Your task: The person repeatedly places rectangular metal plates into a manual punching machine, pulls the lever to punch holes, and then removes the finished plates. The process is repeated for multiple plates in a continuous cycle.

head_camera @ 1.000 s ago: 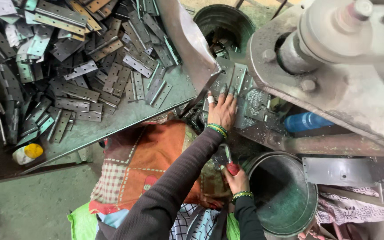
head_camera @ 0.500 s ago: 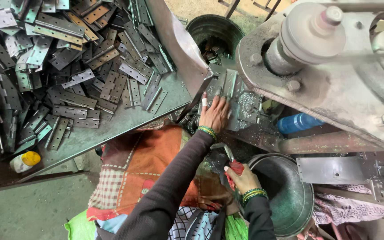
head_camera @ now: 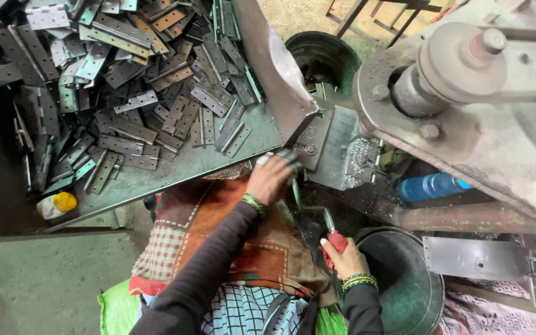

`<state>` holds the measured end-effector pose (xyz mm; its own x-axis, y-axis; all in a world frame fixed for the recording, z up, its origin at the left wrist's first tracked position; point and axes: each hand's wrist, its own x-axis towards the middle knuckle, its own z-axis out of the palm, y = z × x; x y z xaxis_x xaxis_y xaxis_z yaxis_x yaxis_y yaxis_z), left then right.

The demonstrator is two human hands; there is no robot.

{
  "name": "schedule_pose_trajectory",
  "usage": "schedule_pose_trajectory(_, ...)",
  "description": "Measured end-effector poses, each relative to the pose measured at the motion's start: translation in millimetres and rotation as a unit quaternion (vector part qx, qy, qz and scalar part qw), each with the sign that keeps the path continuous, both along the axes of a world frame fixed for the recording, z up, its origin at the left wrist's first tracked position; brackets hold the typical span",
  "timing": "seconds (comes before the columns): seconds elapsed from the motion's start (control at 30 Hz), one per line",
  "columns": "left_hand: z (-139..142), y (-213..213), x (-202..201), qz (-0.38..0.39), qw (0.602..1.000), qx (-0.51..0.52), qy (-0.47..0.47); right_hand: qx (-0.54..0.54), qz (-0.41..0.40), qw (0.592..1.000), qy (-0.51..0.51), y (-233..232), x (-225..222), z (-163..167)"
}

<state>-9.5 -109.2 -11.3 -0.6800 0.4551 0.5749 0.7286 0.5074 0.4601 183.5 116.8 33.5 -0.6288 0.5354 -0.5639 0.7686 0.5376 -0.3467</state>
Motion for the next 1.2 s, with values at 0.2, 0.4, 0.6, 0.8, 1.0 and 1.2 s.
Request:
schedule_pose_trajectory(0.2, 2, -64, -52, 0.349, 0.936, -0.049, -0.012, 0.015, 0.012, 1.0, -0.002, 4, 2, -10)
schedule_pose_trajectory(0.4, -9, -68, -74, 0.387, 0.887, -0.148, -0.205, 0.05, 0.051, 0.997, 0.036, 12, 6, -28)
schedule_pose_trajectory(0.6, 5, -83, -74, 0.393, 0.851, 0.017, -0.347, 0.013, 0.01, 1.0, -0.024, 2, 5, -12)
schedule_pose_trajectory(0.8, 40, -81, -29, 0.327, 0.893, 0.148, -0.271, 0.032, 0.033, 0.998, 0.036, -1, 7, -15)
schedule_pose_trajectory(1.0, 56, -21, 15, 0.201, 0.88, 0.189, -0.388, 0.054, 0.05, 0.997, 0.038, 7, 12, -36)
schedule_pose_trajectory(1.2, 54, 71, 19, 0.152, 0.925, 0.171, -0.305, 0.058, 0.051, 0.996, 0.044, 10, 14, -39)
